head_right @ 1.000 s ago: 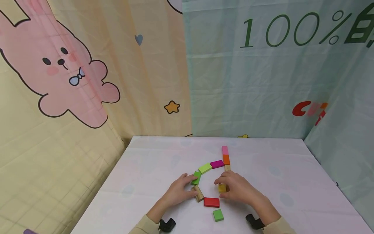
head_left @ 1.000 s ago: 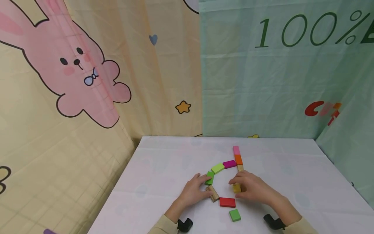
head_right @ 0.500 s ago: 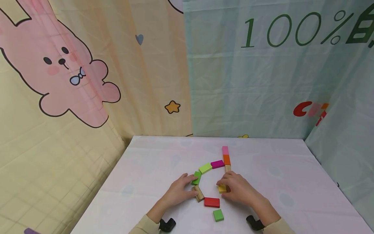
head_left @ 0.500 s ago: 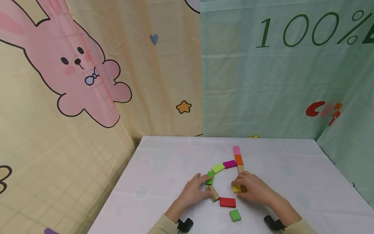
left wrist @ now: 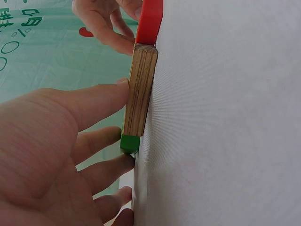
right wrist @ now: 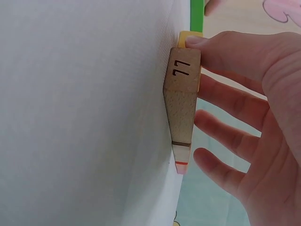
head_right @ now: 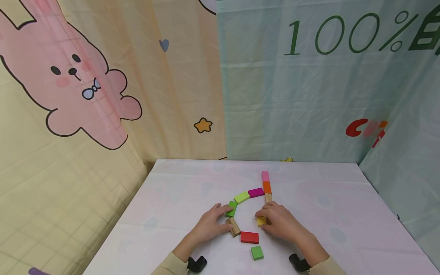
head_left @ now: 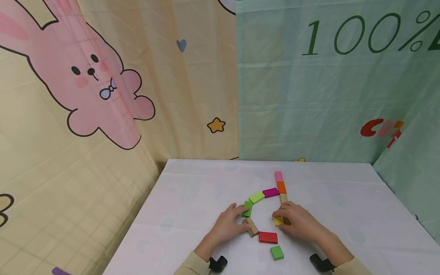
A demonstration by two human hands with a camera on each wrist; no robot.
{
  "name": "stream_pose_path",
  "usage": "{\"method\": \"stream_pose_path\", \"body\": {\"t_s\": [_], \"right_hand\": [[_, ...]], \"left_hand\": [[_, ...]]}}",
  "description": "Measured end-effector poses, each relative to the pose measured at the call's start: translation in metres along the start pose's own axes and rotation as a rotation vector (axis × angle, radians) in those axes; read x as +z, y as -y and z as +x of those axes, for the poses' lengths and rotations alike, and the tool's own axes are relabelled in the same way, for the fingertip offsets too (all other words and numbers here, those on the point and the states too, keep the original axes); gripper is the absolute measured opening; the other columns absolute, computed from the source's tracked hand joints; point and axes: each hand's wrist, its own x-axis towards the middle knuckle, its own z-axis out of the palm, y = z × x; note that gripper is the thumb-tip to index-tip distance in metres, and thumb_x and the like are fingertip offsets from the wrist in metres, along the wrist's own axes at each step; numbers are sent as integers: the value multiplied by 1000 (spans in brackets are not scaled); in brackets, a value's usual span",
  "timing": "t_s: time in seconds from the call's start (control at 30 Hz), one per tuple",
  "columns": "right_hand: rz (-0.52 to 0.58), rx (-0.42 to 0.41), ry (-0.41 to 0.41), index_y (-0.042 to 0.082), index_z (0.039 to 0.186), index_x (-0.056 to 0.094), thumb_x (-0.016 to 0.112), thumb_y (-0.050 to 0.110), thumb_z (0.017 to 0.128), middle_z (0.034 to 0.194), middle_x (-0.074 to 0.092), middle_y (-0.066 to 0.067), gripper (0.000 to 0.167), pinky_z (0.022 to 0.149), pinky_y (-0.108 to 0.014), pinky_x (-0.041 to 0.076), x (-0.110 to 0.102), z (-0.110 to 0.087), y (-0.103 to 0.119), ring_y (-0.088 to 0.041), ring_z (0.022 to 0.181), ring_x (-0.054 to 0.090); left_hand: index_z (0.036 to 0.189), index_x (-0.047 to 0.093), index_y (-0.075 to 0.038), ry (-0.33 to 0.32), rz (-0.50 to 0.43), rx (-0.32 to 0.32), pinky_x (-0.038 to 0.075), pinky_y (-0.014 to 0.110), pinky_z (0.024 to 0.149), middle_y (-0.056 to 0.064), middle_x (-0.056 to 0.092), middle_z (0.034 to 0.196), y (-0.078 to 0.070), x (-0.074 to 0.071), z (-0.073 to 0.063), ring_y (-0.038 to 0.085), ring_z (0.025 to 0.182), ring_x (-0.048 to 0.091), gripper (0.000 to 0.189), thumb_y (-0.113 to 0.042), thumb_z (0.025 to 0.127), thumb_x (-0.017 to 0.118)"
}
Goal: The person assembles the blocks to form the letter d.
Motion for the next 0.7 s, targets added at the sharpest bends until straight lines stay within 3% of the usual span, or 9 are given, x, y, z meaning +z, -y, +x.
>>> {"method": "stream_pose_path", "body": {"t_s": [0.7], "right_hand": [[13, 12, 0, 24, 108, 78, 88, 28, 78, 92, 60, 19, 31, 76, -28, 53, -2, 0, 4, -5, 89, 51]], "left_hand": [[140, 61, -24, -2, 7, 4, 34, 63, 106, 0, 51, 149, -2, -1, -1, 35, 145, 34, 58, -39, 87, 79]]}}
